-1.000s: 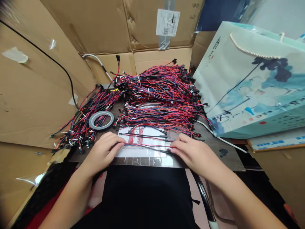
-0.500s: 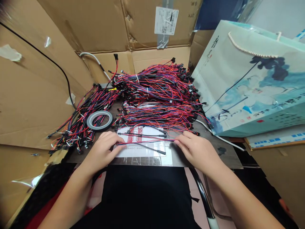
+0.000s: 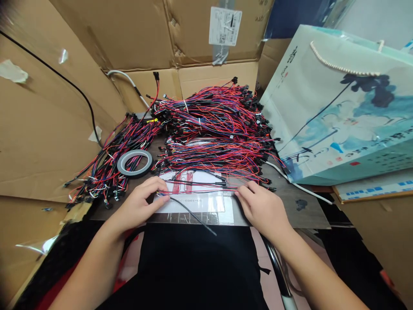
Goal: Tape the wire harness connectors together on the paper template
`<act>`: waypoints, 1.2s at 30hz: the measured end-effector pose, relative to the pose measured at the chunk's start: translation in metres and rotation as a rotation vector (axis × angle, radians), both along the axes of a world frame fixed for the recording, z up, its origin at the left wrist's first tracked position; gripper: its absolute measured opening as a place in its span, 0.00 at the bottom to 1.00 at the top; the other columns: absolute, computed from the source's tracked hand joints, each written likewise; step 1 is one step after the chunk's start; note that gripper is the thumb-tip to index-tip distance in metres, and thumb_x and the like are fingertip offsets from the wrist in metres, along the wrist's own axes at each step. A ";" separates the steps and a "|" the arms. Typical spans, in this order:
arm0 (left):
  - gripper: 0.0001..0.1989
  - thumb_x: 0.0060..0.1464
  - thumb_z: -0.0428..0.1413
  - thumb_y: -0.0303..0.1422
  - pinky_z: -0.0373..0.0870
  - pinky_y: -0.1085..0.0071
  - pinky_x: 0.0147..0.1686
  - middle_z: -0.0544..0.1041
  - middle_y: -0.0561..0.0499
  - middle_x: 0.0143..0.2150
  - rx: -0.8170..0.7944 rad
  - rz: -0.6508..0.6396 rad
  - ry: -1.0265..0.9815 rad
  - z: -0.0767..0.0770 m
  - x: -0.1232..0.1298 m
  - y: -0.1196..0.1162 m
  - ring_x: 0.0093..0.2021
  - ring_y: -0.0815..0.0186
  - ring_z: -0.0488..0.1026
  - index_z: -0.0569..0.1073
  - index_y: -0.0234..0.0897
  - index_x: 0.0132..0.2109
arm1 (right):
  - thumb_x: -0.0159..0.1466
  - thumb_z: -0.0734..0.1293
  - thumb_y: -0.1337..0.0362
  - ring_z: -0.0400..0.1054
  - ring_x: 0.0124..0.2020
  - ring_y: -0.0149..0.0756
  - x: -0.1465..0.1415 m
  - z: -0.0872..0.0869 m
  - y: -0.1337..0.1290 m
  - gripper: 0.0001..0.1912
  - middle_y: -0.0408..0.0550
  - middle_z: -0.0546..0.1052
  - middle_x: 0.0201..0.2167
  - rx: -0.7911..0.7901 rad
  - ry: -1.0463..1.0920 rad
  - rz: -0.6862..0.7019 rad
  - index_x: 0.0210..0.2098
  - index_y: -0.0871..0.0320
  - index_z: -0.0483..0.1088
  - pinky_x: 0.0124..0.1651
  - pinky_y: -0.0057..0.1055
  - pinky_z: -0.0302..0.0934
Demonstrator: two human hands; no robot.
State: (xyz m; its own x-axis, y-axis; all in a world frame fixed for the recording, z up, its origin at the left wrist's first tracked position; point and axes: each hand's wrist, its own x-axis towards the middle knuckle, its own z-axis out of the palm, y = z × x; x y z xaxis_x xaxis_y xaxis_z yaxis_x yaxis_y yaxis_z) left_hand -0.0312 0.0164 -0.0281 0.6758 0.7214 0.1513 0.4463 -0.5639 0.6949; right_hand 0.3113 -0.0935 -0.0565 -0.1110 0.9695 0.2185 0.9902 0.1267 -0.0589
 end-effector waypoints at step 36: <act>0.09 0.64 0.51 0.30 0.60 0.61 0.43 0.73 0.47 0.42 0.669 -0.093 0.454 -0.014 0.069 -0.011 0.44 0.59 0.68 0.73 0.38 0.48 | 0.71 0.60 0.62 0.69 0.39 0.35 0.021 -0.008 0.026 0.09 0.47 0.75 0.36 0.076 0.180 0.203 0.41 0.57 0.71 0.44 0.31 0.61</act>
